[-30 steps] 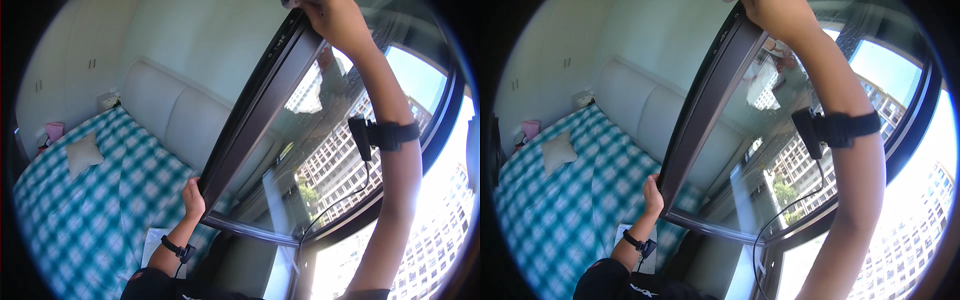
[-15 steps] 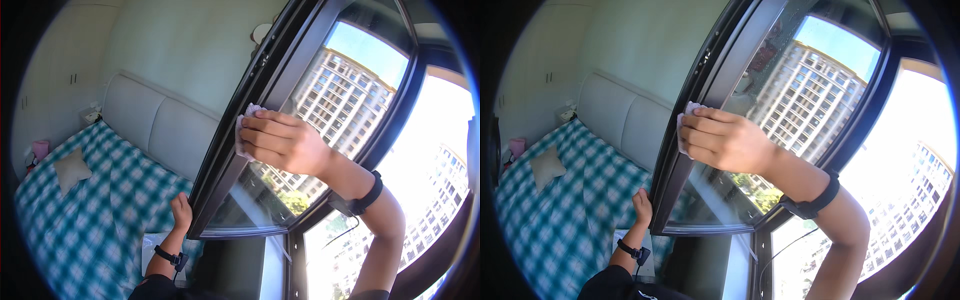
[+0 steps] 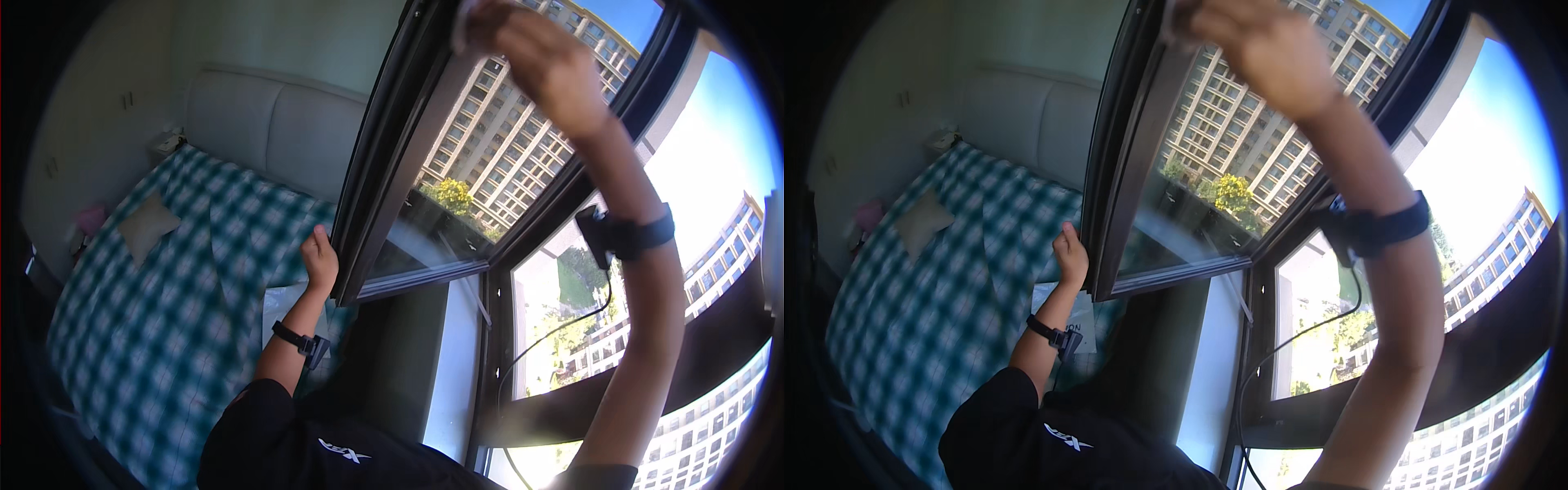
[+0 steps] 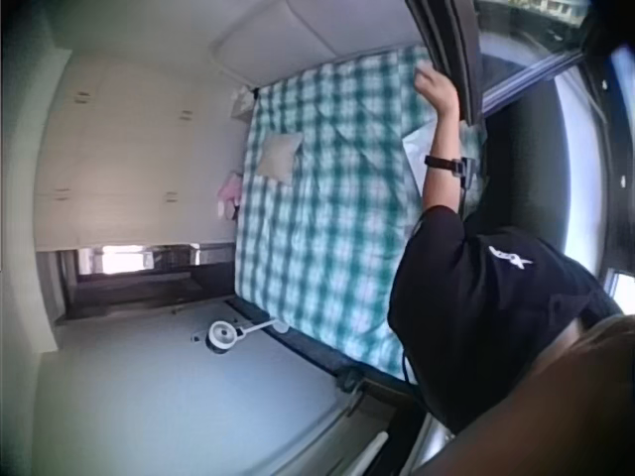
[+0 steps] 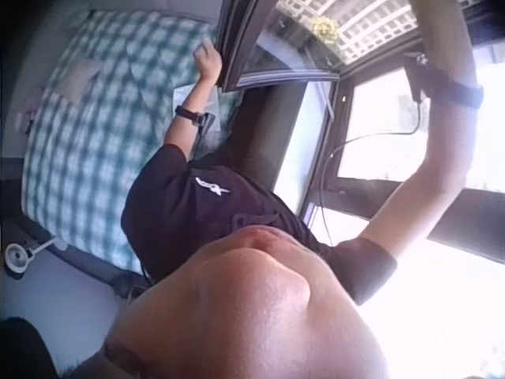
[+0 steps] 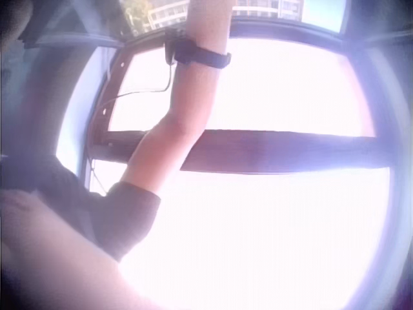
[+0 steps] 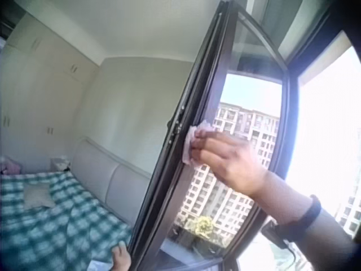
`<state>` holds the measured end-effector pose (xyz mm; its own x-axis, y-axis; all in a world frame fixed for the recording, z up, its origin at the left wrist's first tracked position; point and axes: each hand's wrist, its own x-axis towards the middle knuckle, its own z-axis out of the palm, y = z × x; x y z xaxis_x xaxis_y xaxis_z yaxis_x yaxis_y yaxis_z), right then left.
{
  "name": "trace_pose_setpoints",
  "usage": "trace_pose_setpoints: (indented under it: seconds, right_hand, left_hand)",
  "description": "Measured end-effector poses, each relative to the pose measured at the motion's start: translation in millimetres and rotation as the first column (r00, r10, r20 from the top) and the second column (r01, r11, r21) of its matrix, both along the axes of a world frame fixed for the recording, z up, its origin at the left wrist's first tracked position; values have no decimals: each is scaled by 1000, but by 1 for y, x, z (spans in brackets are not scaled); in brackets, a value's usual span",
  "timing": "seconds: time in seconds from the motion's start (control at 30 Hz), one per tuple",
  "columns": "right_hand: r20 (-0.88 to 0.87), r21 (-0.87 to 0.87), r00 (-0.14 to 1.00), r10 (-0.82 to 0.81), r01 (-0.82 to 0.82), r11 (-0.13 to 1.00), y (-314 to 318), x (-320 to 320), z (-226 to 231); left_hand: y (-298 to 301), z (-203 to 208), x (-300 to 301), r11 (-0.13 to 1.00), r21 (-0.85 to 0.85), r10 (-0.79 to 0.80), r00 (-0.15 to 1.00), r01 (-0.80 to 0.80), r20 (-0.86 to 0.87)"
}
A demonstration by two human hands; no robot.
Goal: The person wipes the upper, lower, and side edges of a window pane with a cloth. The person then closes the window and locks the handle.
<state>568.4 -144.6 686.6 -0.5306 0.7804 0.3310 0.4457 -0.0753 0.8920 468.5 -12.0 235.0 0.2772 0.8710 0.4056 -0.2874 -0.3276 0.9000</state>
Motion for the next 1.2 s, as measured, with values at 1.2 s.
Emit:
trace_pose_setpoints:
  seconds: [1.2]
  right_hand:
    - [31, -212, 984, 178, -168, 963, 4, -46, -143]
  left_hand:
    - [47, -5, 4, 991, 12, -126, 976, 130, -175]
